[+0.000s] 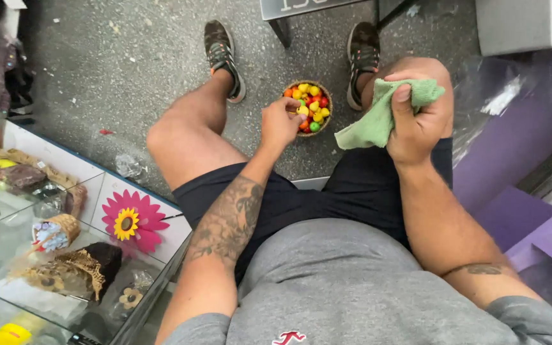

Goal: The person sits on the floor and wipes small, colorful decorative fruits one by one with a green cloth. They pick each fruit from a small basket, wipe it, and place it into a larger pink bowl on a nearby stand.

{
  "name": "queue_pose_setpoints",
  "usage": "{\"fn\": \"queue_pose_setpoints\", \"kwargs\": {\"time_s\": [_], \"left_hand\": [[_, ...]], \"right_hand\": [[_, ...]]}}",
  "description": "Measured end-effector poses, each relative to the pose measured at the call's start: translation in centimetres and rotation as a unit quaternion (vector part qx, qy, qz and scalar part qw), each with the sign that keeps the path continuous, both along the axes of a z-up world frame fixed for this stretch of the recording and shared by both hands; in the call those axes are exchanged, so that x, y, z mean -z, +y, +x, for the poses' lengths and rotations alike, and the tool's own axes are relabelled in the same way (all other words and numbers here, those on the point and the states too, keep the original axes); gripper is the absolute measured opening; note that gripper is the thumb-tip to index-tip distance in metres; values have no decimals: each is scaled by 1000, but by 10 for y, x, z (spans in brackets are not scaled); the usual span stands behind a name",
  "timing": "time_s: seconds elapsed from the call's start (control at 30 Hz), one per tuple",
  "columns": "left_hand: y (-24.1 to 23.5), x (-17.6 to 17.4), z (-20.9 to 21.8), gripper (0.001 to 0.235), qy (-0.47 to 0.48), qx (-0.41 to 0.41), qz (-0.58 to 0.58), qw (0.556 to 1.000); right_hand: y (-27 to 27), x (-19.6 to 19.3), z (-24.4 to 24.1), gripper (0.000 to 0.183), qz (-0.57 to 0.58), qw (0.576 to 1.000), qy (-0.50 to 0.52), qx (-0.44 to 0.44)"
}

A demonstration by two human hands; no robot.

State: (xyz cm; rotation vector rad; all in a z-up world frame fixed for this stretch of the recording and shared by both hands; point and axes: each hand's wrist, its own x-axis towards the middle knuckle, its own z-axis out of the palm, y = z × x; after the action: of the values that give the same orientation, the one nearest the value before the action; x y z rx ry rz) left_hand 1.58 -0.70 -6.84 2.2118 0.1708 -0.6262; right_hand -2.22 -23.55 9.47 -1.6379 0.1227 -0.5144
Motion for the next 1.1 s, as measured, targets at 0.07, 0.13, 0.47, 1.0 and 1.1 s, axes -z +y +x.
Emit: {"fn": "queue_pose_setpoints", "kwargs": {"time_s": [0.07, 0.13, 0.47, 1.0, 1.1], "left_hand": [[-3, 57, 9, 29, 43, 5, 45, 998], [-11, 95, 21, 32, 69, 6, 92, 993], [-45, 109, 55, 26, 113, 79, 204, 969], [-77, -17, 100, 23, 121, 251, 216, 936], [-101, -141, 105, 23, 69, 372, 120, 918]], "right_hand": [[-8, 7, 2, 38, -22, 1000, 7, 8], [-16, 8, 8, 40, -43, 999, -1, 9], [-38, 4, 16, 45, -41, 996, 78, 23], [-31, -21, 20, 70, 239, 964, 111, -38], [-29, -16, 25, 69, 288, 952, 73, -74]]}}
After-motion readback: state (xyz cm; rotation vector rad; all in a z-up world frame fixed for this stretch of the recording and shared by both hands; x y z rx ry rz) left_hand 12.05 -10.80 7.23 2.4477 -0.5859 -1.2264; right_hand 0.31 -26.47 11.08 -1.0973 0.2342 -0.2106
